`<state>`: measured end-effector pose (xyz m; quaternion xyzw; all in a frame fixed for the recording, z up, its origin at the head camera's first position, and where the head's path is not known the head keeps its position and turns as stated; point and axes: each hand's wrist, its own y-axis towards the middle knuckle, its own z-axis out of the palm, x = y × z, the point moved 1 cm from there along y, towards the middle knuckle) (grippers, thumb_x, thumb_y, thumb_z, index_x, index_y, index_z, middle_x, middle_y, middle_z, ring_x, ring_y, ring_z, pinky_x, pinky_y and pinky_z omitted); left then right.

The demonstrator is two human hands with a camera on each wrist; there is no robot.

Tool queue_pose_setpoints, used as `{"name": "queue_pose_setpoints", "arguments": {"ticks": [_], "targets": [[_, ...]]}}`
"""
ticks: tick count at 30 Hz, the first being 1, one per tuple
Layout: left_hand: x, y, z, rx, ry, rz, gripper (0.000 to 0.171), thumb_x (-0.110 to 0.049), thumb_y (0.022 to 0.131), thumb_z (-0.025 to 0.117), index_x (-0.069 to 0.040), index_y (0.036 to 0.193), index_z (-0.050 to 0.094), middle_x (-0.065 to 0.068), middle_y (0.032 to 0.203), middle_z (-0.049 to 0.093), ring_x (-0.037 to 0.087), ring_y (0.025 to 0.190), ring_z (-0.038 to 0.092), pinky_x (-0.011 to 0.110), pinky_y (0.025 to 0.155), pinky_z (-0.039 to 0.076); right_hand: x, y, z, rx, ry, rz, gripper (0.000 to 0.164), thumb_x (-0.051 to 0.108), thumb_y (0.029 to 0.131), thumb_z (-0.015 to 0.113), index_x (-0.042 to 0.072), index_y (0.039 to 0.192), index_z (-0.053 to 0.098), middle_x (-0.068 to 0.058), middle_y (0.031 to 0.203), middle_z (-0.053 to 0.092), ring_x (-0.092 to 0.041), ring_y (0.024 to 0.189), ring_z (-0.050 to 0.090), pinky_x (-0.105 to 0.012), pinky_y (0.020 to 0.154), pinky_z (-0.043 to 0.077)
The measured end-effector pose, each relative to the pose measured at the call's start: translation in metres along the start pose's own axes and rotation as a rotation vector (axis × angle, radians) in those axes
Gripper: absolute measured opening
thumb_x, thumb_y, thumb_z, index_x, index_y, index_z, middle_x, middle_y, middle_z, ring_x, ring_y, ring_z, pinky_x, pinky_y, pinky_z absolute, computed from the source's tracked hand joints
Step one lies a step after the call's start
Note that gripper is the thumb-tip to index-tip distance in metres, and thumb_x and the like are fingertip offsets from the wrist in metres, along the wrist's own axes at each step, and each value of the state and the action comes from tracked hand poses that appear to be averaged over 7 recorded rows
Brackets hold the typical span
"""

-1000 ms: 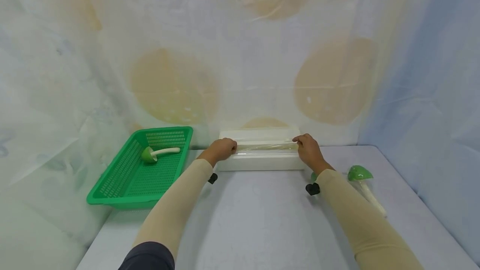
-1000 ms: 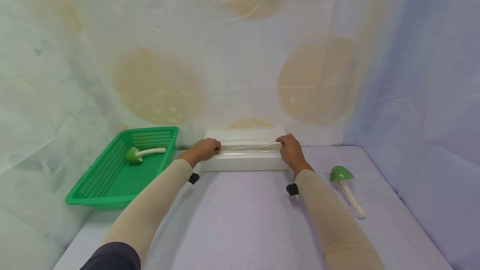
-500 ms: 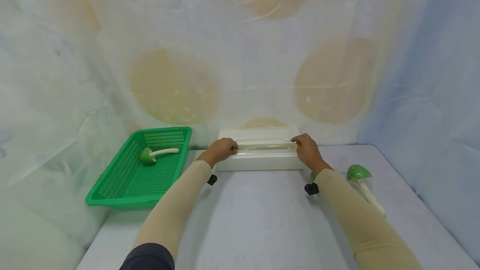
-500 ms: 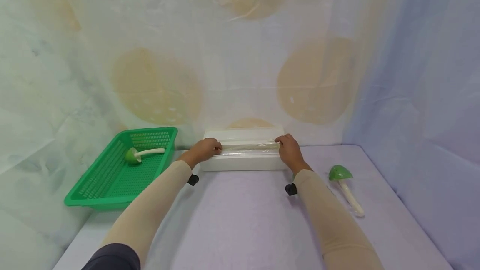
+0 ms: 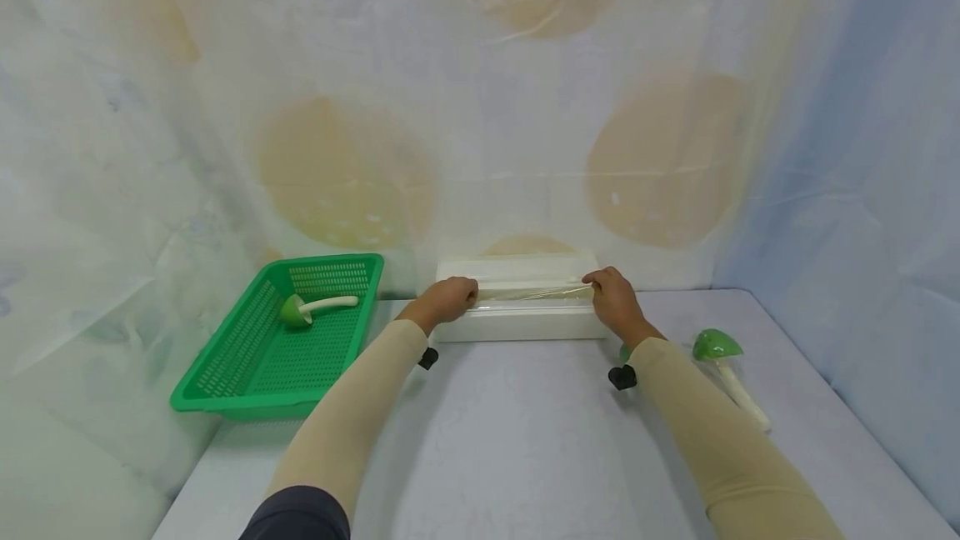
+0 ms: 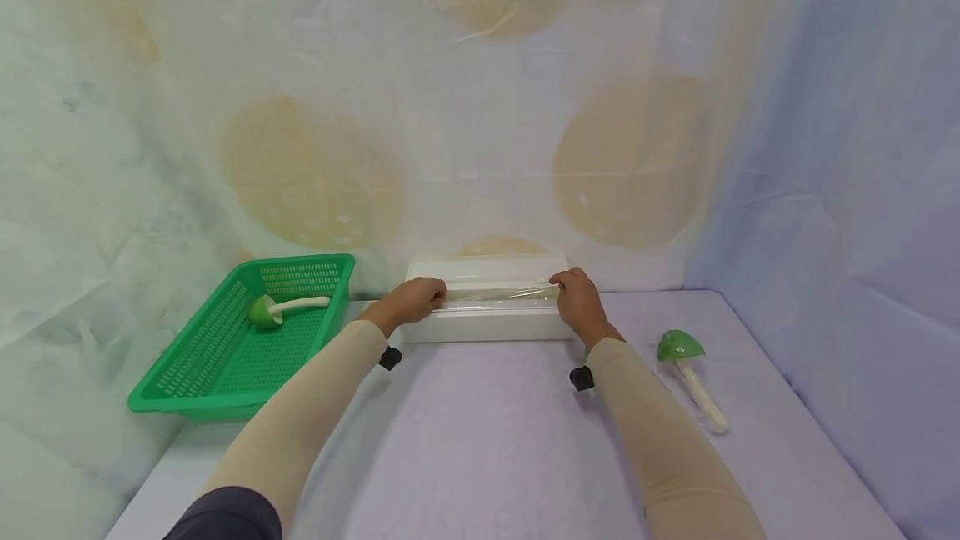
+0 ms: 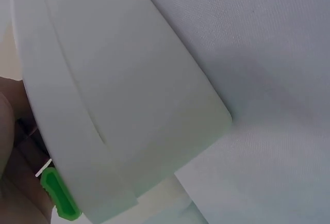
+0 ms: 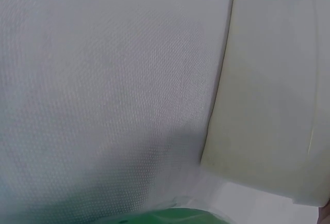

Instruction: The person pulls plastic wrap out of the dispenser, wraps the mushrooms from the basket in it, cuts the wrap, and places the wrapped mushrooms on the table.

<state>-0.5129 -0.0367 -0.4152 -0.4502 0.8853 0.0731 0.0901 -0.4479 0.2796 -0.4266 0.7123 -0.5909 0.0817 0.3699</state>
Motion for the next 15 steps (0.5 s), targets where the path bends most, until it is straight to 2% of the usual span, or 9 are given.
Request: {"name": "queue_pose_setpoints", "arguments": {"ticks": [4,6,10,15], "targets": [[-0.0012,0.0023,0.0022,-0.015,0.025,0.026,0.015,-0.019,0.102,0.053,-0.012,0.107,0.066,0.0,0.099,0.064,0.016,0.087,0.057,0.033,0.078,0.047,0.0001,0.0008,0.0003,-0.006,0.001,0.004,0.029,0.0,0.103,0.039,-0.006,0.118,0.063,-0.02,0.11,0.053,-0.036,0.101,0.055,-0.05,0.089,0.046],[-0.0013,0.0038,0.0032,-0.021,0.04,0.036,0.013,-0.02,0.1,0.057,-0.014,0.106,0.067,-0.003,0.098,0.064,0.015,0.086,0.057,0.032,0.077,0.047,-0.0004,0.0014,0.0009,-0.011,0.0,-0.001,0.029,0.0,0.103,0.039,-0.005,0.117,0.063,-0.02,0.11,0.054,-0.036,0.102,0.055,-0.05,0.089,0.046],[-0.0015,0.0056,0.0039,-0.024,0.039,0.024,0.011,-0.018,0.101,0.055,-0.016,0.093,0.063,-0.004,0.087,0.06,0.015,0.077,0.052,0.031,0.071,0.044,-0.0007,0.0018,0.0015,-0.021,-0.002,-0.01,0.028,0.0,0.102,0.04,-0.005,0.116,0.064,-0.02,0.109,0.054,-0.036,0.102,0.055,-0.05,0.089,0.045],[-0.0017,0.0046,0.002,-0.037,-0.008,0.01,0.012,-0.018,0.102,0.053,-0.016,0.096,0.063,-0.005,0.091,0.059,0.014,0.081,0.052,0.031,0.074,0.045,-0.0017,0.0023,0.0002,-0.015,-0.031,-0.02,0.028,-0.002,0.101,0.04,-0.007,0.115,0.063,-0.022,0.108,0.054,-0.036,0.099,0.055,-0.049,0.088,0.046]]}}
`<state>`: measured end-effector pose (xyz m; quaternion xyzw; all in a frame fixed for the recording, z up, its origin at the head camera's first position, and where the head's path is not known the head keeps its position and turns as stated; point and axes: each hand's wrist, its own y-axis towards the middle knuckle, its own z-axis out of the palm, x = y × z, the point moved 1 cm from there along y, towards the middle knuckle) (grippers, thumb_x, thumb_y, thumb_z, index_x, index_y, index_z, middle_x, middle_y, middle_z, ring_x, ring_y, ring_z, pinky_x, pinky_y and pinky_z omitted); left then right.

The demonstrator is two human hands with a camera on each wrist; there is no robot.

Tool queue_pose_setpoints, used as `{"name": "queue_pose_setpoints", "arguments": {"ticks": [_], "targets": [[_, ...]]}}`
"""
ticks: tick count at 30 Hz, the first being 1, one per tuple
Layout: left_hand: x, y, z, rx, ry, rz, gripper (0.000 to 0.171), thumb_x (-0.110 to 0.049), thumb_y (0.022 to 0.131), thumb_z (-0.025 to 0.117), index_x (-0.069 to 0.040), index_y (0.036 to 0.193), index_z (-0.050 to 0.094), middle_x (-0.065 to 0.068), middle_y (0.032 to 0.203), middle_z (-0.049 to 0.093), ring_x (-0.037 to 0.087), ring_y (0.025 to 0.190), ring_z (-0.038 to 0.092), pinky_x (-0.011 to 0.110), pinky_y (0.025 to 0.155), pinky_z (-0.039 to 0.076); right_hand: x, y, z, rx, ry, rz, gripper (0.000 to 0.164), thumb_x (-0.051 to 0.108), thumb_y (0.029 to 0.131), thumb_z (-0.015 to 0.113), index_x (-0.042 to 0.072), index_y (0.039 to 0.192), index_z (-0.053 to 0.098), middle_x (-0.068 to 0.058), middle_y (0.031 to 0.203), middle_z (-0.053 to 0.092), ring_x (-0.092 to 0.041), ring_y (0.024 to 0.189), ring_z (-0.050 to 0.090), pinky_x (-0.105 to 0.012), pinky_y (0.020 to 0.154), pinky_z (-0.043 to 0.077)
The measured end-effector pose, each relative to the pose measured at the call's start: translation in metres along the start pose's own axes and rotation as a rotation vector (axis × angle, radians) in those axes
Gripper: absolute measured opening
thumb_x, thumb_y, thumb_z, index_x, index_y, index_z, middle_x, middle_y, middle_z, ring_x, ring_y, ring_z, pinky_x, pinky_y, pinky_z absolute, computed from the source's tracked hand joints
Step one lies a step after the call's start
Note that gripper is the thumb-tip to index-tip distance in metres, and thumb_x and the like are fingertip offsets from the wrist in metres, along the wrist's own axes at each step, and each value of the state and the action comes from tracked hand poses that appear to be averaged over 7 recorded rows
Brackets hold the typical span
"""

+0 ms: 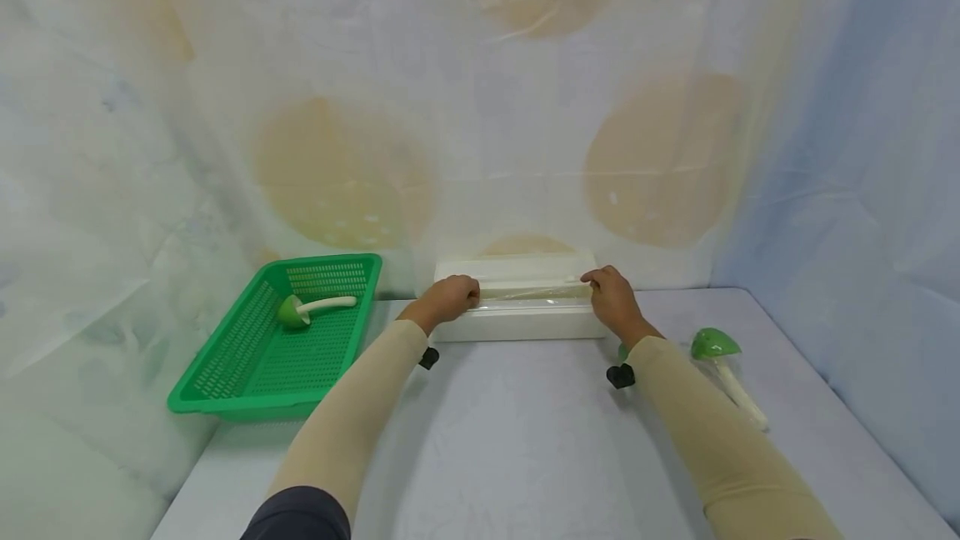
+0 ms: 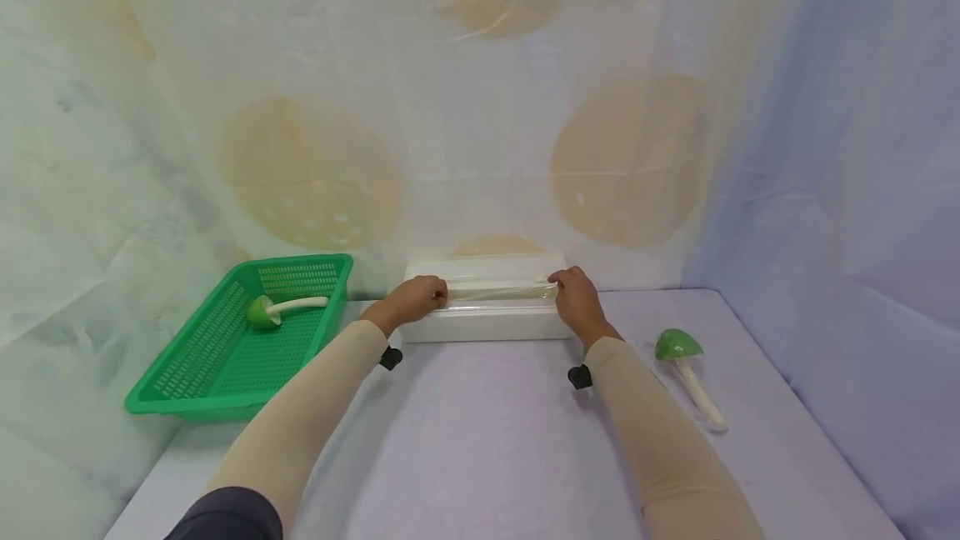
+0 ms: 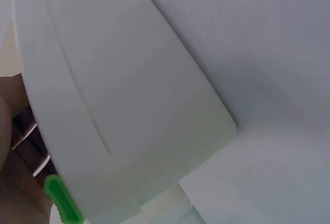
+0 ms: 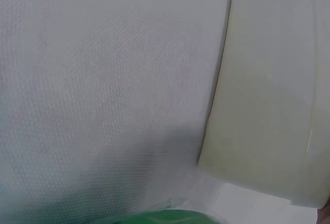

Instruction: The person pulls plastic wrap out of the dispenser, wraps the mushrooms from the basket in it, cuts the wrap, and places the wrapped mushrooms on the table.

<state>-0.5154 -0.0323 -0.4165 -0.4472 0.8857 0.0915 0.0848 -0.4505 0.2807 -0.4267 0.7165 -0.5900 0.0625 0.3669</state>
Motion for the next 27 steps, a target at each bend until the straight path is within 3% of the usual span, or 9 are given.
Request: {"name": "queue_pose_setpoints", "arguments": {"ticks": [11,18,24,27], "targets": [[0.003,-0.001,-0.017,-0.008,-0.098,0.063,0.009,-0.016,0.1,0.057,-0.011,0.099,0.065,-0.001,0.095,0.063,0.016,0.088,0.057,0.033,0.081,0.047,0.014,0.013,-0.016,0.057,-0.007,-0.002,0.032,-0.004,0.101,0.035,-0.008,0.123,0.059,-0.022,0.106,0.053,-0.035,0.097,0.054,-0.047,0.084,0.047],[0.002,-0.003,-0.035,-0.013,-0.218,0.077,0.013,-0.015,0.102,0.052,-0.006,0.103,0.061,0.005,0.093,0.061,0.019,0.081,0.053,0.034,0.074,0.045,0.019,0.02,-0.024,0.043,-0.01,-0.026,0.032,-0.003,0.102,0.035,-0.008,0.123,0.058,-0.022,0.106,0.053,-0.036,0.097,0.054,-0.047,0.082,0.047],[0.0,-0.008,-0.048,-0.013,-0.222,0.102,0.012,-0.012,0.101,0.049,-0.004,0.101,0.059,0.012,0.097,0.065,0.018,0.08,0.057,0.033,0.072,0.046,0.024,0.023,-0.031,0.018,0.023,-0.054,0.032,-0.002,0.102,0.034,-0.006,0.122,0.059,-0.02,0.106,0.053,-0.034,0.097,0.053,-0.048,0.085,0.046],[0.0,-0.009,-0.052,-0.038,-0.181,0.102,0.013,-0.012,0.102,0.048,-0.005,0.103,0.059,0.013,0.098,0.065,0.018,0.08,0.057,0.033,0.073,0.046,0.026,0.024,-0.032,0.011,0.026,-0.061,0.031,-0.003,0.102,0.034,-0.006,0.121,0.059,-0.021,0.107,0.053,-0.035,0.098,0.053,-0.048,0.085,0.046]]}}
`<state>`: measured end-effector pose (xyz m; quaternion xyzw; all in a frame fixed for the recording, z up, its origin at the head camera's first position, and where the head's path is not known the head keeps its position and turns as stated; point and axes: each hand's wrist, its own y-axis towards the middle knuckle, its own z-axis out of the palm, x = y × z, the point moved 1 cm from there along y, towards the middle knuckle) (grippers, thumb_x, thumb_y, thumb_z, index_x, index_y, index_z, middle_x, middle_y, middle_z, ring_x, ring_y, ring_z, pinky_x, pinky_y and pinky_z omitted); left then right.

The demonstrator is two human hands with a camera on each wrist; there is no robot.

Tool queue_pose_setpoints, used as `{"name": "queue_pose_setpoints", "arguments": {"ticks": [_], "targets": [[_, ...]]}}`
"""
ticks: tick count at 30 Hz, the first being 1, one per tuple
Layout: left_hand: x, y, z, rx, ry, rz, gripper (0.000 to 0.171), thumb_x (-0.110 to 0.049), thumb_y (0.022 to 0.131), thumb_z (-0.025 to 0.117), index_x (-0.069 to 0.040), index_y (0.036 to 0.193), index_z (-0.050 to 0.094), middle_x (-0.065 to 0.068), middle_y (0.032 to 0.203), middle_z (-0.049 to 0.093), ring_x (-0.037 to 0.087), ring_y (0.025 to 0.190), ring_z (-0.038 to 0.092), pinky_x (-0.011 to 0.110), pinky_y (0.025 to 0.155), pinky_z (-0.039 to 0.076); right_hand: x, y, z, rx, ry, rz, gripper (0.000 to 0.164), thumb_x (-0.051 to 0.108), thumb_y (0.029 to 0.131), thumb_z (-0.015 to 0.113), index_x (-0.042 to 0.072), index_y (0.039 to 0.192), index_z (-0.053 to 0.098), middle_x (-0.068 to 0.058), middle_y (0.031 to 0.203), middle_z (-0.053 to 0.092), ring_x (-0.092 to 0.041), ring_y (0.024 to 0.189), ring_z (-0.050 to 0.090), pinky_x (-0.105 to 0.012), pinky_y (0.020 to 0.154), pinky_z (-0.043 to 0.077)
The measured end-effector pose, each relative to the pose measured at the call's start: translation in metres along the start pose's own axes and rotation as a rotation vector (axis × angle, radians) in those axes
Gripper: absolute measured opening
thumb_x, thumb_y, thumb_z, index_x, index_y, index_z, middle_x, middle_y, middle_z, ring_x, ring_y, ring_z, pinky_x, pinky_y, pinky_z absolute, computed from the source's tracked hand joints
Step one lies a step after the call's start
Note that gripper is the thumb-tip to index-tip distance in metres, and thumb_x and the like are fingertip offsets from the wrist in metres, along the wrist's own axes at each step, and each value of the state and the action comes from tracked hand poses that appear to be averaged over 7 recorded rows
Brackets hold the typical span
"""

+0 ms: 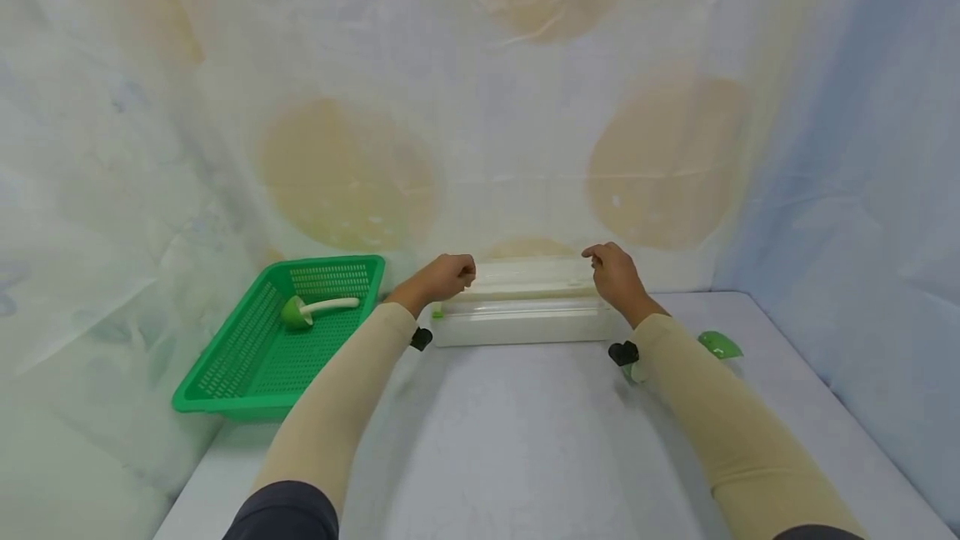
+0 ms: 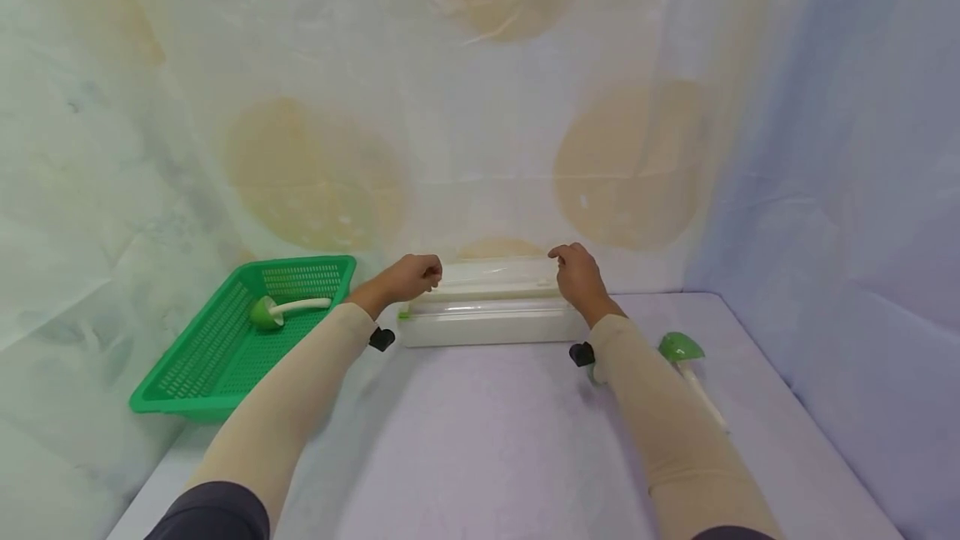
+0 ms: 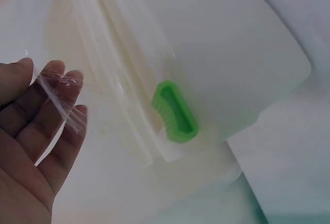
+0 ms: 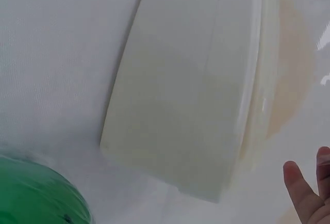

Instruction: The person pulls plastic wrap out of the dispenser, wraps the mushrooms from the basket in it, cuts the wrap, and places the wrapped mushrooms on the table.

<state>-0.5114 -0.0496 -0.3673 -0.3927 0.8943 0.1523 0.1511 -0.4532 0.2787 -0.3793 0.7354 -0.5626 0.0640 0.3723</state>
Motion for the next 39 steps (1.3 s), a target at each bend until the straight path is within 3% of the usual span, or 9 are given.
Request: {"name": "queue_pose_setpoints", "arguments": {"ticks": [8,12,15,19,25,29,34,36,39], "targets": [[-0.006,0.004,-0.011,-0.11,0.334,0.078,0.017,-0.003,0.101,0.044,-0.01,0.087,0.051,0.001,0.07,0.046,0.015,0.064,0.039,0.03,0.062,0.035,0.007,0.006,-0.01,-0.02,0.007,0.003,0.031,-0.001,0.103,0.034,-0.004,0.122,0.059,-0.023,0.111,0.054,-0.035,0.1,0.053,-0.048,0.086,0.046],[-0.004,0.004,-0.024,-0.178,0.295,0.031,0.016,-0.001,0.101,0.045,-0.008,0.089,0.054,0.003,0.075,0.051,0.018,0.069,0.045,0.032,0.066,0.038,0.011,0.012,-0.016,-0.034,0.004,0.016,0.032,0.0,0.103,0.035,-0.004,0.122,0.06,-0.022,0.11,0.054,-0.035,0.1,0.054,-0.048,0.085,0.046],[-0.002,0.003,-0.025,-0.132,0.214,-0.035,0.013,-0.015,0.102,0.051,-0.005,0.101,0.059,0.006,0.088,0.06,0.021,0.079,0.053,0.035,0.074,0.044,0.011,0.015,-0.02,-0.035,0.006,0.032,0.032,0.0,0.103,0.035,-0.004,0.124,0.059,-0.023,0.113,0.053,-0.036,0.102,0.054,-0.048,0.086,0.046],[0.004,0.003,-0.005,-0.001,0.228,-0.067,0.036,-0.034,0.096,0.064,-0.006,0.118,0.062,0.008,0.108,0.065,0.022,0.096,0.061,0.039,0.086,0.048,0.011,0.015,-0.02,-0.032,0.028,0.038,0.032,0.0,0.103,0.035,-0.004,0.124,0.059,-0.025,0.116,0.052,-0.036,0.103,0.054,-0.048,0.086,0.047],[0.012,0.003,0.026,0.048,0.307,-0.04,0.028,-0.013,0.093,0.066,-0.006,0.121,0.066,0.006,0.108,0.067,0.022,0.102,0.061,0.036,0.09,0.048,0.012,0.014,-0.015,-0.045,0.047,0.021,0.031,-0.001,0.103,0.035,-0.004,0.122,0.06,-0.024,0.113,0.053,-0.035,0.101,0.054,-0.048,0.085,0.046],[0.011,0.001,0.029,0.027,0.354,-0.013,0.025,-0.003,0.092,0.062,-0.008,0.114,0.071,0.004,0.106,0.069,0.021,0.099,0.063,0.035,0.087,0.05,0.01,0.012,-0.012,-0.042,0.045,0.012,0.031,0.0,0.103,0.036,-0.004,0.12,0.061,-0.024,0.112,0.054,-0.034,0.099,0.054,-0.047,0.085,0.046],[0.007,0.003,0.02,-0.047,0.346,-0.006,0.022,0.008,0.089,0.054,-0.006,0.08,0.068,0.0,0.071,0.051,0.017,0.069,0.044,0.031,0.064,0.038,0.004,0.011,-0.014,-0.04,0.026,0.021,0.03,-0.001,0.102,0.037,-0.004,0.121,0.061,-0.024,0.114,0.054,-0.035,0.1,0.055,-0.048,0.087,0.046],[0.005,0.005,0.018,-0.032,0.33,-0.024,0.019,0.004,0.091,0.055,-0.006,0.077,0.064,0.0,0.069,0.043,0.017,0.067,0.037,0.032,0.063,0.033,0.002,0.011,-0.017,-0.047,0.017,0.027,0.031,-0.002,0.102,0.037,-0.004,0.122,0.06,-0.023,0.114,0.054,-0.035,0.101,0.055,-0.049,0.087,0.046],[0.004,0.007,0.022,0.012,0.331,-0.047,0.01,-0.015,0.093,0.065,-0.011,0.084,0.066,-0.005,0.075,0.053,0.012,0.068,0.045,0.029,0.064,0.041,0.0,0.011,-0.02,-0.052,0.016,0.03,0.031,-0.002,0.102,0.037,-0.005,0.122,0.06,-0.024,0.114,0.053,-0.036,0.101,0.055,-0.049,0.087,0.046]]}}
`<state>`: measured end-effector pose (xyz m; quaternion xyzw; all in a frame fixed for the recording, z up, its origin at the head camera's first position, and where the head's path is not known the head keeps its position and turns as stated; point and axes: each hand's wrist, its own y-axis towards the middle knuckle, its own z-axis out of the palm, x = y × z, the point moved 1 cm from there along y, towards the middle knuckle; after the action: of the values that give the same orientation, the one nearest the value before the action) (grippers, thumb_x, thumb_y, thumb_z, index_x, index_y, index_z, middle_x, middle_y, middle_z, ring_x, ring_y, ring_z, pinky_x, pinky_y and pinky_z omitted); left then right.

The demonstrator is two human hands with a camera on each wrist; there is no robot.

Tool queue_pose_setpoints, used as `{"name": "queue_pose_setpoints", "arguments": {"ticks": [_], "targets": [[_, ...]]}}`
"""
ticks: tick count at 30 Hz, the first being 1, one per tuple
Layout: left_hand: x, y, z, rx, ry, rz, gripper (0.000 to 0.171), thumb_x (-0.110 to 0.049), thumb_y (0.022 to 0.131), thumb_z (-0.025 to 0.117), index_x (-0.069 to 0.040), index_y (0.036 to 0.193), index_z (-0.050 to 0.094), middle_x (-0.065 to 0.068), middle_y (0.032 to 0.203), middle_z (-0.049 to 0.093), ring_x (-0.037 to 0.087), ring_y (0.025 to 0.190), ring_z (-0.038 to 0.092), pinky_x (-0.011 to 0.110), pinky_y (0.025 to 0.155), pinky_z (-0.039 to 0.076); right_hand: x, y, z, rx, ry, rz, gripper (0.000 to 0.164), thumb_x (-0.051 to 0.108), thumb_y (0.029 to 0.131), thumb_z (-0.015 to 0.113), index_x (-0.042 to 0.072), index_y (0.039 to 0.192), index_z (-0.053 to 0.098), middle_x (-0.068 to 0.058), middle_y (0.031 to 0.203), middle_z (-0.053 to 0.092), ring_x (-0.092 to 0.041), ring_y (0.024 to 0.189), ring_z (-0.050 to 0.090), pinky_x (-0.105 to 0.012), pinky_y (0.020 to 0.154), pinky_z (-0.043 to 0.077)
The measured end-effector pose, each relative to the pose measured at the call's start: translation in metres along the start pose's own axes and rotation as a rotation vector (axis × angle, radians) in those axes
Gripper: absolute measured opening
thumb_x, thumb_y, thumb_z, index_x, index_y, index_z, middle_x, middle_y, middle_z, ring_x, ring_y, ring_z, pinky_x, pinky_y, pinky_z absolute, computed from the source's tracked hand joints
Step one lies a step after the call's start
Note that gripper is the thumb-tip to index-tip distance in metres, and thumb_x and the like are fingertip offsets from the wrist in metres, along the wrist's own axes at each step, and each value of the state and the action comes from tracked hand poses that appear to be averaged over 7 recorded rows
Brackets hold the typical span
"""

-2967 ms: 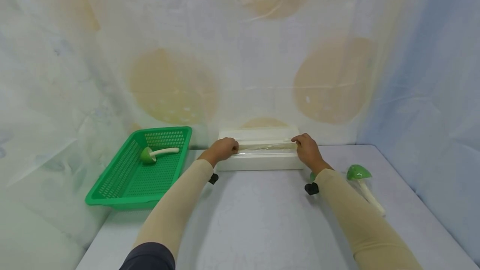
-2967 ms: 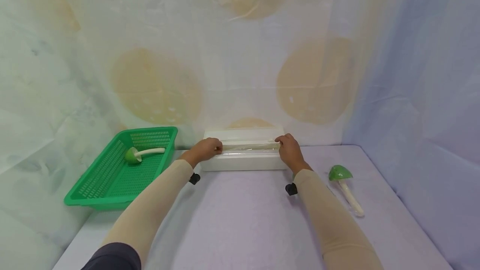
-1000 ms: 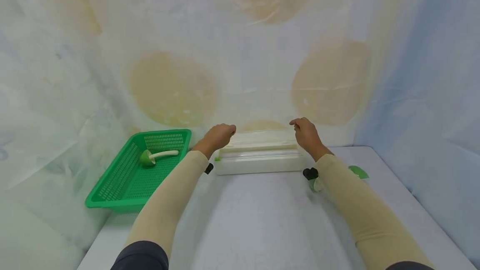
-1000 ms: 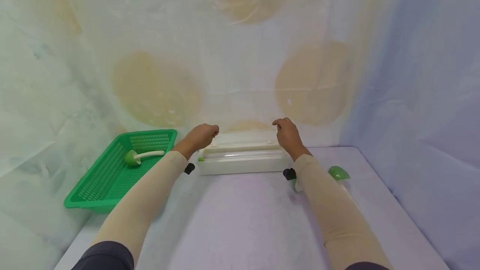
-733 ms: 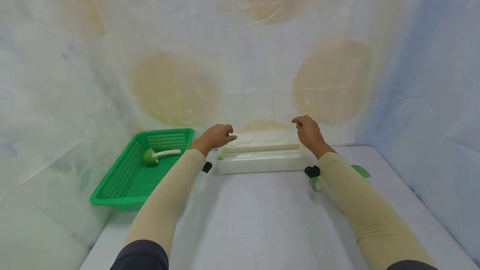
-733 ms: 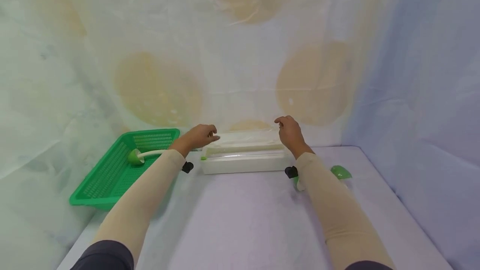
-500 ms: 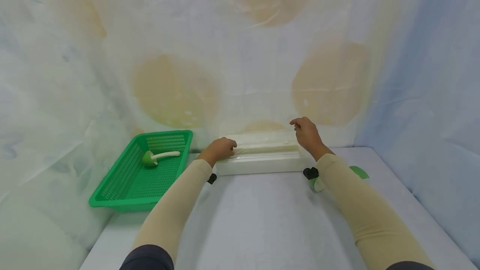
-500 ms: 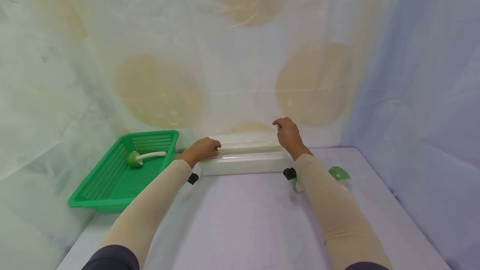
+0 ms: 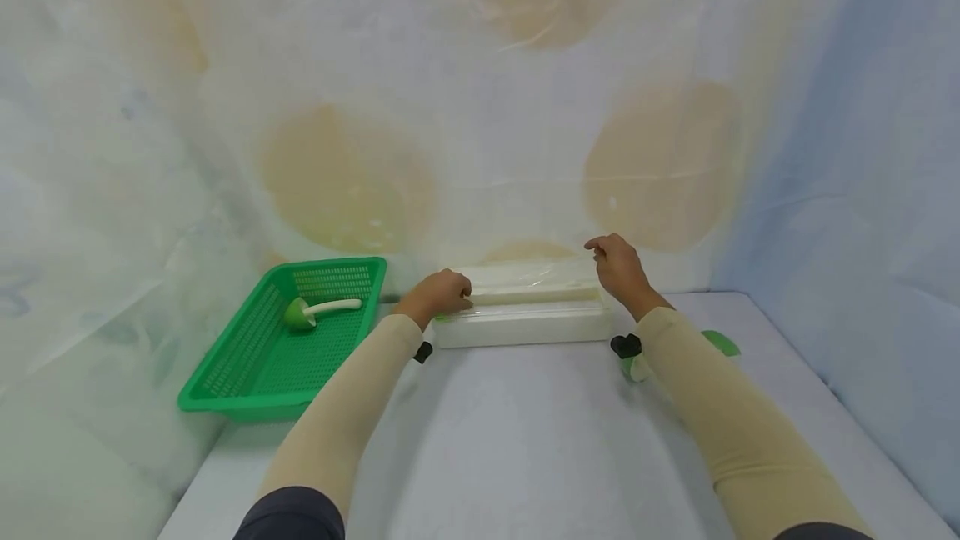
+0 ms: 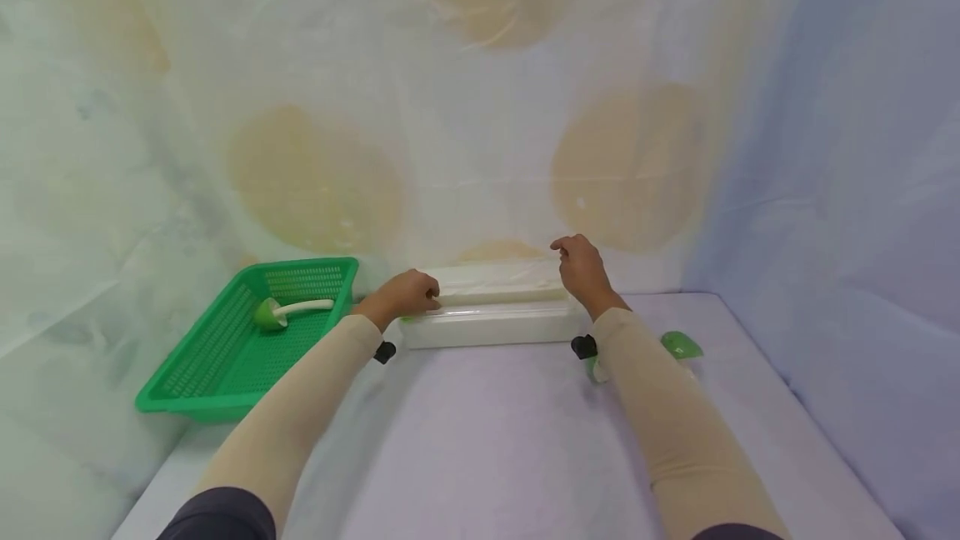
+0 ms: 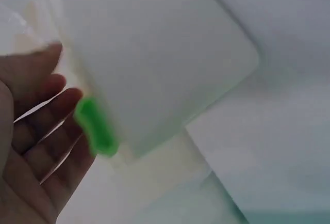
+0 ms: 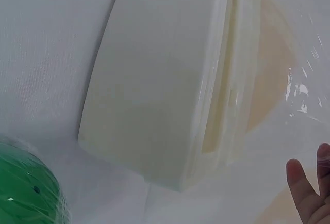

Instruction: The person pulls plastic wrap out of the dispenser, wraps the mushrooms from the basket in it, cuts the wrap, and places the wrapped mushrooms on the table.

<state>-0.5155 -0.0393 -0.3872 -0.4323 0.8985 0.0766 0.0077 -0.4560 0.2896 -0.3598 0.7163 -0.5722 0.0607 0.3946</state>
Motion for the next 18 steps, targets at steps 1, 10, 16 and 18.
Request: {"name": "queue_pose_setpoints", "arguments": {"ticks": [1,10,16,18], "targets": [[-0.001,0.0,0.002,0.011,0.007,-0.002,0.011,-0.02,0.093,0.067,-0.012,0.086,0.066,-0.006,0.078,0.055,0.011,0.069,0.047,0.03,0.064,0.042,0.0,0.0,0.0,0.002,0.005,0.002,0.031,-0.002,0.102,0.037,-0.005,0.123,0.06,-0.024,0.115,0.053,-0.035,0.101,0.054,-0.049,0.087,0.046],[0.0,0.0,-0.001,-0.108,0.047,0.012,0.034,0.004,0.087,0.052,-0.017,0.063,0.042,-0.005,0.059,0.03,0.011,0.058,0.027,0.027,0.053,0.023,-0.003,0.0,0.001,0.016,-0.02,0.007,0.03,-0.001,0.102,0.038,-0.004,0.121,0.061,-0.021,0.113,0.054,-0.035,0.101,0.055,-0.049,0.089,0.046],[-0.001,0.001,-0.002,-0.02,0.042,-0.028,0.011,-0.016,0.091,0.068,-0.011,0.082,0.066,-0.003,0.071,0.054,0.013,0.065,0.044,0.029,0.061,0.038,-0.006,-0.003,-0.003,0.021,-0.011,0.011,0.031,-0.001,0.102,0.037,-0.005,0.121,0.06,-0.025,0.113,0.054,-0.036,0.101,0.054,-0.049,0.089,0.045],[-0.003,0.002,0.001,0.007,0.065,-0.012,0.008,-0.014,0.091,0.068,-0.01,0.084,0.069,-0.002,0.072,0.053,0.013,0.066,0.043,0.03,0.061,0.038,-0.006,-0.002,-0.003,0.018,-0.003,0.013,0.03,-0.001,0.102,0.038,-0.004,0.121,0.061,-0.024,0.113,0.054,-0.035,0.101,0.054,-0.049,0.089,0.045]]}}
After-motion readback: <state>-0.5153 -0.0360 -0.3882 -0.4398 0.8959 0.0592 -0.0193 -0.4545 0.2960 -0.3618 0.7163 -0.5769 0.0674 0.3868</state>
